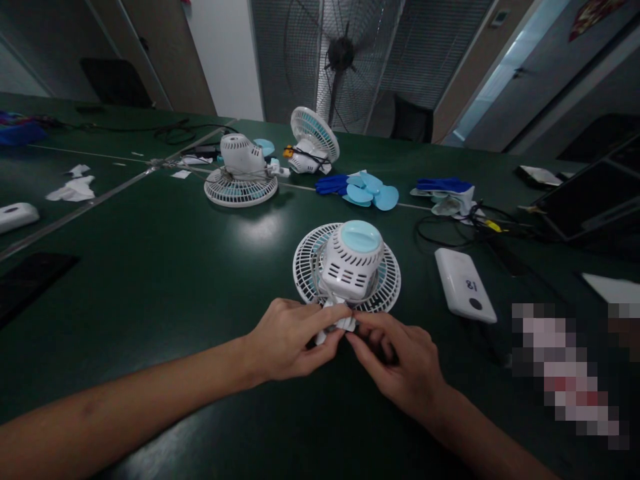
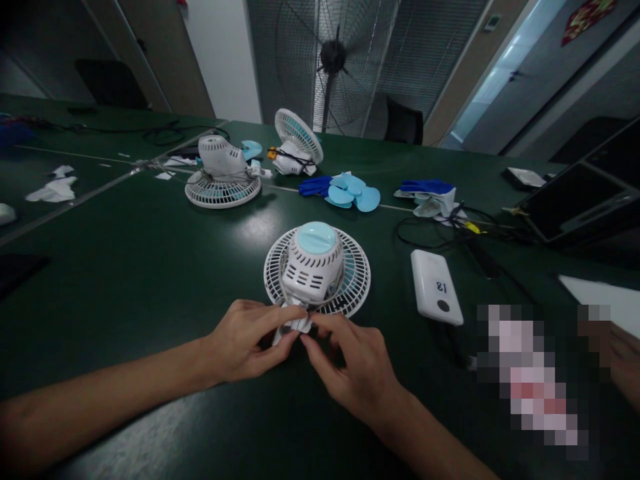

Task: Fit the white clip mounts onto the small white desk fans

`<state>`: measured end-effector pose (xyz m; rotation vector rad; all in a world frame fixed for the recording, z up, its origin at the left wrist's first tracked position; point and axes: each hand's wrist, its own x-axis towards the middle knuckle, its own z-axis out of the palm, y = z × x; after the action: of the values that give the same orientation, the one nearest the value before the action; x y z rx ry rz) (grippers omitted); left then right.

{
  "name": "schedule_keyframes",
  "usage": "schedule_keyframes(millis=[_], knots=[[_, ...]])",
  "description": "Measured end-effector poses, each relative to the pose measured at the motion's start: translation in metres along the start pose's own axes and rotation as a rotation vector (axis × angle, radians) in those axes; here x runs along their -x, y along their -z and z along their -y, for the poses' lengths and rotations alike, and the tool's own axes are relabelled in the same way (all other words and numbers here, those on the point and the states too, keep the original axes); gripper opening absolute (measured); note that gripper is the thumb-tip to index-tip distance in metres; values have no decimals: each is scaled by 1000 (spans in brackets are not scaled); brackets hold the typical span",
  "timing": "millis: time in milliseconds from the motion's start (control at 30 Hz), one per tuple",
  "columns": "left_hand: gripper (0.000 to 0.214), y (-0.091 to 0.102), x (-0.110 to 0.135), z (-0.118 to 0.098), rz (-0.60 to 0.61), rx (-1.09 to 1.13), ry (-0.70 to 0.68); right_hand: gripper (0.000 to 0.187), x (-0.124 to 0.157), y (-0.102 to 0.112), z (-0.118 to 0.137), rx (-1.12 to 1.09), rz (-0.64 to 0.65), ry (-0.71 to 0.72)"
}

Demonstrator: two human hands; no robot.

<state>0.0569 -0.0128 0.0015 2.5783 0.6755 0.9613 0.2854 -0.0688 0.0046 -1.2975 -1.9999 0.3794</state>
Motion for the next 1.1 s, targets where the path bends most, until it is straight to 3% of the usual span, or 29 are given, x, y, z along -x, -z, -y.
schedule_keyframes(millis=[100, 300, 400, 467, 567, 633, 700, 767, 867, 933, 1033, 1100], knots=[[31, 0, 0, 0, 22, 25, 15, 15, -3, -2, 5, -220, 18, -161], [33, 0, 0, 1, 33, 34, 28, 45, -13, -5, 20, -842, 215, -802], [34, 0, -1, 1, 46, 47, 18, 48, -14, -6, 21, -989, 275, -903], [34, 0, -1, 1, 42, 56, 11, 41, -12, -5, 19, -858, 234, -778], [32, 0, -1, 1, 37, 83, 21, 20, -5, -3, 10, -393, 67, -326], [31, 0, -1, 1, 26, 104, 24, 26, 0, -1, 5, -138, 0, -72], [32, 0, -1, 2, 17, 121, 21, 24, 1, 0, 2, -22, -24, 27], [33, 0, -1, 2, 12, 130, 17, 19, 0, 0, 2, -30, -43, 17], [33, 1, -1, 2, 20, 129, 14, 13, -4, -1, 7, -224, -10, -152], [33, 1, -1, 2, 30, 123, 14, 16, -7, -2, 12, -440, 69, -394], [35, 2, -2, 2, 34, 122, 10, 37, -11, -1, 19, -847, 237, -806], [36, 3, -3, 2, 31, 133, 7, 39, -13, -1, 22, -1073, 296, -944]])
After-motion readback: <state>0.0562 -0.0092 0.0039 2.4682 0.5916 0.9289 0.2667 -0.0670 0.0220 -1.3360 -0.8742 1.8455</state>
